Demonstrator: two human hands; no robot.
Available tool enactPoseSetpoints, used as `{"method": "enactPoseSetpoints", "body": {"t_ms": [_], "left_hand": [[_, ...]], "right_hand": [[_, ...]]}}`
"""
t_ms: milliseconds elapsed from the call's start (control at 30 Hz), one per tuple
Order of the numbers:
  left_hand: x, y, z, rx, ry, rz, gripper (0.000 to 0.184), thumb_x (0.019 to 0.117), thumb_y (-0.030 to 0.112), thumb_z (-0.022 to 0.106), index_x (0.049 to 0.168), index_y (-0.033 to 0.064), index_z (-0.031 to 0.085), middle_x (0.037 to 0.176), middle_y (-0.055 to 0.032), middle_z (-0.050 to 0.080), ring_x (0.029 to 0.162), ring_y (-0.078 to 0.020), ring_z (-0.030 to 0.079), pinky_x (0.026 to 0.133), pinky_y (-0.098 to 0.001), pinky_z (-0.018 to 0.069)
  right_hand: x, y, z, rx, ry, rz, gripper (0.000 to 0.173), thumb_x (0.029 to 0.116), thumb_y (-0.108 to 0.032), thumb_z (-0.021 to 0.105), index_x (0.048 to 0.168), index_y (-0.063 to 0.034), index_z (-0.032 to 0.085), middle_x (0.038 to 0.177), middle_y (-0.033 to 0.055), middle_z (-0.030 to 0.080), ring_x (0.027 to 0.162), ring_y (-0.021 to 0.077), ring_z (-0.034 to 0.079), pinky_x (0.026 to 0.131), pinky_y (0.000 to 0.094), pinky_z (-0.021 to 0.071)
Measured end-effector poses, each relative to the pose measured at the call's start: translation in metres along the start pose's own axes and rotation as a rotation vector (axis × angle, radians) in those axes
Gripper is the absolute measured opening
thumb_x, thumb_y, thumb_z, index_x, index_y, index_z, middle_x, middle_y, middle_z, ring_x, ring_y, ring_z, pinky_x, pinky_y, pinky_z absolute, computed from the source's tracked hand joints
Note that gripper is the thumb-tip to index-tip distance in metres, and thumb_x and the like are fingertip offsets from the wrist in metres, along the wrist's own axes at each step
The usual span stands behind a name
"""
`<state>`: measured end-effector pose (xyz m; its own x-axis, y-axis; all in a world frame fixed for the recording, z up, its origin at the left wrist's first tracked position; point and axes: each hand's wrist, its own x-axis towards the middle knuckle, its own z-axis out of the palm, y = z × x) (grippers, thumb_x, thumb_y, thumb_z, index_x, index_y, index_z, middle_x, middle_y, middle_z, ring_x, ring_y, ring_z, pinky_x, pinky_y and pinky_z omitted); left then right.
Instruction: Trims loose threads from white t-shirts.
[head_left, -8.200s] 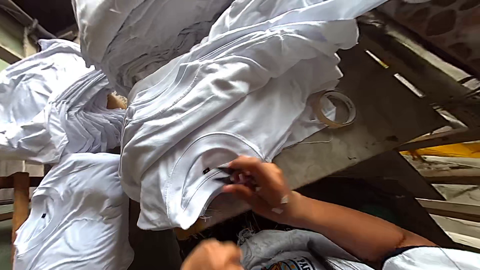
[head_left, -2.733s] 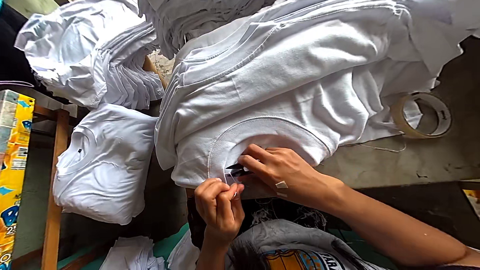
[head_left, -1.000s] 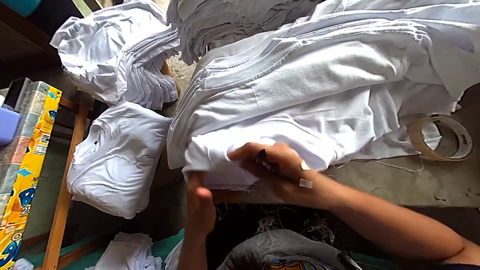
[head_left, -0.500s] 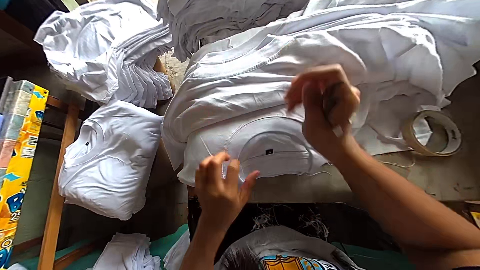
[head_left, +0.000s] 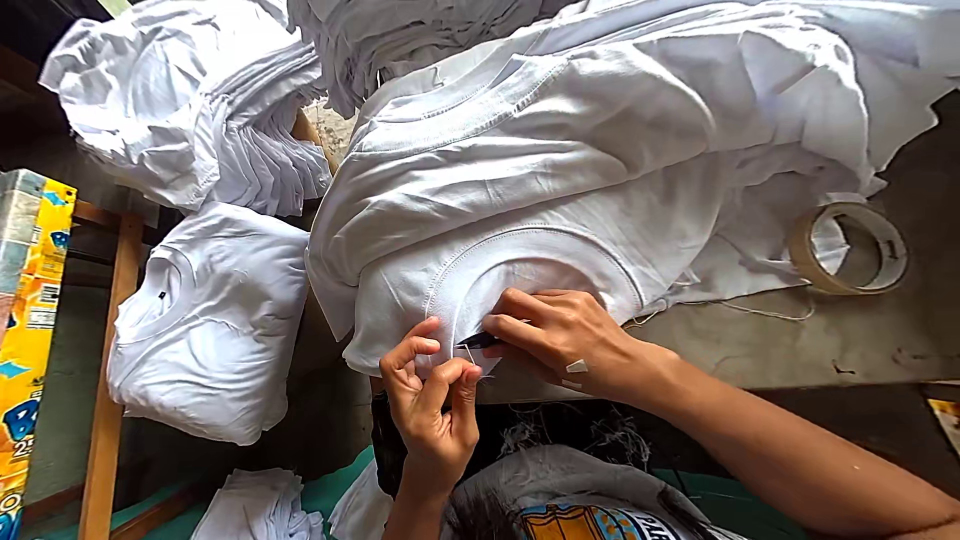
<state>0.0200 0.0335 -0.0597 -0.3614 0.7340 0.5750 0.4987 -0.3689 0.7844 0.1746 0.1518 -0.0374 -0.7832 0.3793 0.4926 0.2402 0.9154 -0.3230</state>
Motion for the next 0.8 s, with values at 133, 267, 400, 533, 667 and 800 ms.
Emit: {"method": "enactPoseSetpoints", "body": {"t_ms": [133,267,400,533,667,800], "left_hand": [[0.003,0.011,-0.013,0.239,-0.003,0.064,0.047,0.1046,0.057,0.042,0.084,0.0174,0.058,0.107,0.0063,0.058,0.115,-0.003,0.056,0.097,-0.0195,0.0478],[0.02,0.011,-0.002,0.878,-0.11,-0.107,0.039,0.0942,0.035,0.061,0.08,-0.0013,0.067,0.067,-0.0118,0.062,0.054,-0.0228,0.062,0.046,-0.0359,0.0441],[0.031,0.007,-0.012,-0.012,0.246,-0.279,0.022,0.1017,-0.001,0.047,0.092,0.003,0.066,0.077,0.0072,0.067,0.072,0.0038,0.065,0.069,-0.0142,0.0557],[0.032,0.008,-0.001,-1.033,0.463,-0.686,0.039,0.1079,0.016,0.037,0.093,0.0122,0.073,0.085,-0.0014,0.077,0.08,-0.0102,0.075,0.073,-0.0277,0.0627],[0.018,0.006,0.003,-0.726,0.271,-0.358,0.04,0.0921,0.023,0.075,0.125,0.0242,0.052,0.113,0.0104,0.07,0.104,-0.0037,0.069,0.09,-0.0246,0.0587],[0.018,0.001,0.01,-0.454,0.373,-0.169,0.022,0.0895,0.004,0.073,0.107,0.0179,0.074,0.101,0.0112,0.075,0.093,0.001,0.07,0.083,-0.0183,0.0589]], "right_hand": [[0.001,0.001,-0.001,0.009,0.089,0.127,0.032,0.1037,-0.029,0.053,0.09,-0.0059,0.07,0.073,0.0064,0.059,0.056,0.0172,0.057,0.046,0.0289,0.0416],[-0.002,-0.007,-0.001,0.209,0.186,0.287,0.03,0.1024,-0.029,0.058,0.099,-0.0004,0.067,0.075,0.0033,0.057,0.059,0.007,0.05,0.052,0.0198,0.0404],[-0.01,-0.013,0.012,0.131,0.202,0.343,0.034,0.1034,-0.032,0.055,0.097,-0.0006,0.066,0.075,0.0077,0.06,0.058,0.0144,0.055,0.051,0.0266,0.0432],[-0.009,-0.013,0.016,0.086,0.215,0.33,0.038,0.1039,-0.035,0.053,0.096,0.0001,0.066,0.074,0.0093,0.059,0.056,0.0163,0.055,0.048,0.0276,0.042],[-0.009,-0.015,0.01,0.215,0.217,0.316,0.037,0.1066,-0.034,0.051,0.098,0.0001,0.063,0.074,0.0061,0.056,0.06,0.0096,0.051,0.053,0.021,0.0406],[0.001,-0.025,0.01,0.205,0.178,0.204,0.035,0.1058,-0.034,0.052,0.104,-0.001,0.065,0.09,0.0119,0.063,0.062,0.0142,0.057,0.052,0.0249,0.0451]]}}
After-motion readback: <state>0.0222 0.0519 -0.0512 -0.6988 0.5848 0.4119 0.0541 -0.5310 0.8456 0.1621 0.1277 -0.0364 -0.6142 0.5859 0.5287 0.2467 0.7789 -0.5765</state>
